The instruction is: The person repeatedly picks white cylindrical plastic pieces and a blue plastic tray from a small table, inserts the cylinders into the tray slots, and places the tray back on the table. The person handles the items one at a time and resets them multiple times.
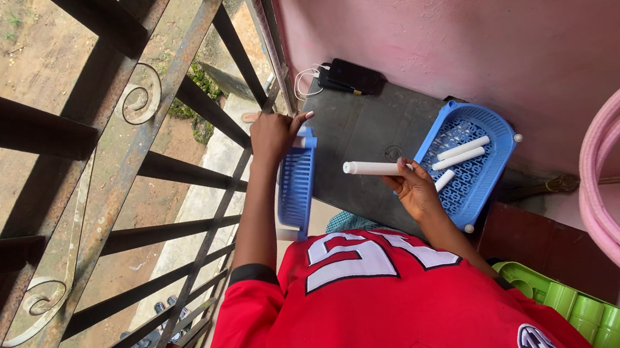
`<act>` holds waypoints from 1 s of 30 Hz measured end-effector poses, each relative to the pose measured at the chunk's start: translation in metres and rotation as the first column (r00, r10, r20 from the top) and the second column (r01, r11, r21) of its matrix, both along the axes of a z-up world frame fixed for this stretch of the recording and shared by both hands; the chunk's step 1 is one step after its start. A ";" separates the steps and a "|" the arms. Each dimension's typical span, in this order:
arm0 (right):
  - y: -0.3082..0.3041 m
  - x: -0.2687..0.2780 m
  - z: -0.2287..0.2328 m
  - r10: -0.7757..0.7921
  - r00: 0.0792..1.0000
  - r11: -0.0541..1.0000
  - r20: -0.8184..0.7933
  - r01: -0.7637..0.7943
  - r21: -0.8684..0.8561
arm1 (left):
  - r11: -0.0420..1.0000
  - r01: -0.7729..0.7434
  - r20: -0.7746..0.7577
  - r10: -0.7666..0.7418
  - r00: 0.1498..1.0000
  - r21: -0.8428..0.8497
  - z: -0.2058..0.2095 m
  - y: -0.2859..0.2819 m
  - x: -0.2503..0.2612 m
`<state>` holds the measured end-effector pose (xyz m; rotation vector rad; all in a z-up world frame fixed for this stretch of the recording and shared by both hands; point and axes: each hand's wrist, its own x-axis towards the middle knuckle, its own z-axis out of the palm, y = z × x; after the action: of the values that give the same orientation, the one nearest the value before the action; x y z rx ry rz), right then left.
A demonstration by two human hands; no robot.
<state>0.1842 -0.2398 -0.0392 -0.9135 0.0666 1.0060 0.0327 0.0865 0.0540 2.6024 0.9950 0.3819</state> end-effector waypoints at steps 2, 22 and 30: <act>-0.006 0.004 -0.001 0.005 1.000 1.000 0.020 -0.004 -0.009 | 0.998 -0.016 -0.049 0.013 0.999 -0.057 -0.006 0.008 0.009; -0.028 0.052 0.017 0.133 0.991 0.991 0.034 -0.131 -0.033 | 0.875 -0.344 0.260 0.263 0.929 0.342 -0.015 -0.028 0.052; -0.084 0.092 -0.082 0.135 0.922 0.940 0.364 -0.003 -0.341 | 0.876 -0.393 0.070 0.390 0.918 0.278 -0.025 -0.027 0.051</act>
<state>0.2767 -0.3237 -0.1209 -1.4234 -0.1309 0.8781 0.0839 0.0600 0.0290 2.6253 1.5763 0.6860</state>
